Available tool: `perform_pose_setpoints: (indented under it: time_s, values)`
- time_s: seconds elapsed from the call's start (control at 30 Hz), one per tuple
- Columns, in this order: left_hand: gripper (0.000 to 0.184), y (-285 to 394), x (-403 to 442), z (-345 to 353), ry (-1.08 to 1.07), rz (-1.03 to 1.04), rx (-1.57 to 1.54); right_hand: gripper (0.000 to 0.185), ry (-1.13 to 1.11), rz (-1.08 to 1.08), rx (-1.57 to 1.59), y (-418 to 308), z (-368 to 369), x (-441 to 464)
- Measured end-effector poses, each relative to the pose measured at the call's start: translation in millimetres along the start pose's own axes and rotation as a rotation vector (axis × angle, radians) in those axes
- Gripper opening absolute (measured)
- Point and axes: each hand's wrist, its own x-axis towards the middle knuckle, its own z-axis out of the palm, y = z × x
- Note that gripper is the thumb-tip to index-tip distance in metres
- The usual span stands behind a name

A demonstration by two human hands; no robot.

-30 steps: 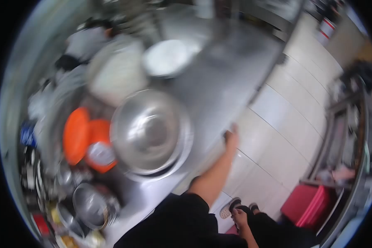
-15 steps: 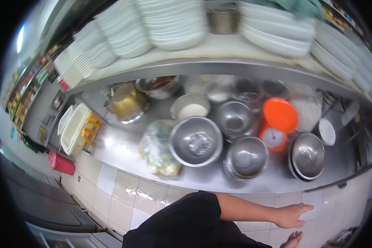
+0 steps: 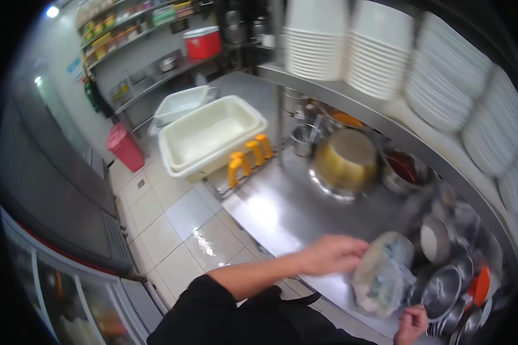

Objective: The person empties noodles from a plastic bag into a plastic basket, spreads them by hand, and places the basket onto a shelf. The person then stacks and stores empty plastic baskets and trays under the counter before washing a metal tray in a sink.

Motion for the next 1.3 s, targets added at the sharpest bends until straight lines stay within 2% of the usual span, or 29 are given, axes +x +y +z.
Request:
perform_pose_setpoints:
  time_s: [0.03, 0.07, 0.1, 0.13, 0.17, 0.2, 0.3, 0.43, 0.53, 0.57, 0.67, 0.77, 0.87, 0.9, 0.97, 1.13, 1.2, 1.3]
  values:
    - [0.035, -14.1, -29.4, -46.9, 0.166, -0.193, 0.032, 0.013, -0.097, 0.063, -0.063, -27.7, 37.9, 24.5]
    - [0.035, -19.8, -55.0, -96.9, 0.319, -0.351, 0.167, 0.010, -0.170, -0.122, -0.140, -52.5, 70.0, 51.3]
    - [0.034, -35.1, -82.6, -138.1, 0.462, -0.418, 0.370, 0.009, -0.237, -0.303, -0.215, -69.0, 94.5, 68.3]
    - [0.038, -35.2, -107.0, -178.0, 0.597, -0.541, 0.422, 0.009, -0.252, -0.278, -0.222, -77.2, 113.5, 74.4]
    - [0.039, -47.1, -134.7, -211.5, 0.745, -0.502, 0.493, 0.011, -0.261, -0.253, -0.231, -82.3, 131.5, 79.8]
    - [0.038, -43.0, -153.8, -237.5, 0.892, -0.526, 0.431, 0.013, -0.269, -0.234, -0.240, -85.7, 148.7, 85.9]
    - [0.038, -18.6, -194.4, -282.7, 1.140, -0.641, 0.433, 0.009, -0.252, -0.231, -0.194, -95.1, 193.7, 101.3]
    - [0.037, -23.0, -234.1, -301.9, 1.143, -0.707, 0.511, 0.012, -0.331, -0.442, -0.049, -111.5, 261.8, 139.7]
    - [0.037, -15.5, -260.8, -321.3, 1.138, -0.757, 0.554, 0.014, -0.448, -0.357, 0.052, -148.0, 335.2, 153.7]
    - [0.037, -15.7, -269.1, -330.8, 1.146, -0.766, 0.555, 0.014, -0.499, -0.409, 0.081, -167.9, 360.1, 157.4]
    - [0.036, -18.4, -307.4, -370.1, 1.237, -0.745, 0.531, 0.015, -0.653, -0.595, 0.137, -221.8, 430.0, 164.5]
    - [0.037, -37.1, -347.8, -423.6, 1.302, -0.720, 0.476, 0.021, -0.774, -0.648, 0.154, -269.8, 501.9, 168.2]
    - [0.037, -80.4, -384.9, -482.8, 1.287, -0.726, 0.433, 0.030, -0.829, -0.799, 0.005, -300.6, 585.0, 165.7]
    - [0.037, -96.4, -394.8, -498.6, 1.274, -0.733, 0.403, 0.038, -0.906, -0.785, -0.089, -307.4, 610.4, 163.4]
    - [0.038, -131.5, -413.5, -512.5, 1.195, -0.745, 0.279, 0.043, -0.902, -0.782, -0.182, -316.0, 659.7, 158.3]
    - [0.047, -184.2, -389.3, -556.6, 0.927, -0.646, -0.044, 0.046, -1.110, -0.394, -0.403, -323.7, 708.2, 142.5]
    - [0.052, -201.0, -367.3, -574.4, 0.930, -0.660, -0.093, 0.051, -1.190, -0.214, -0.484, -326.6, 712.6, 138.9]
    - [0.055, -230.0, -343.2, -599.7, 0.912, -0.668, -0.166, 0.057, -1.247, -0.310, -0.646, -329.1, 714.9, 142.5]
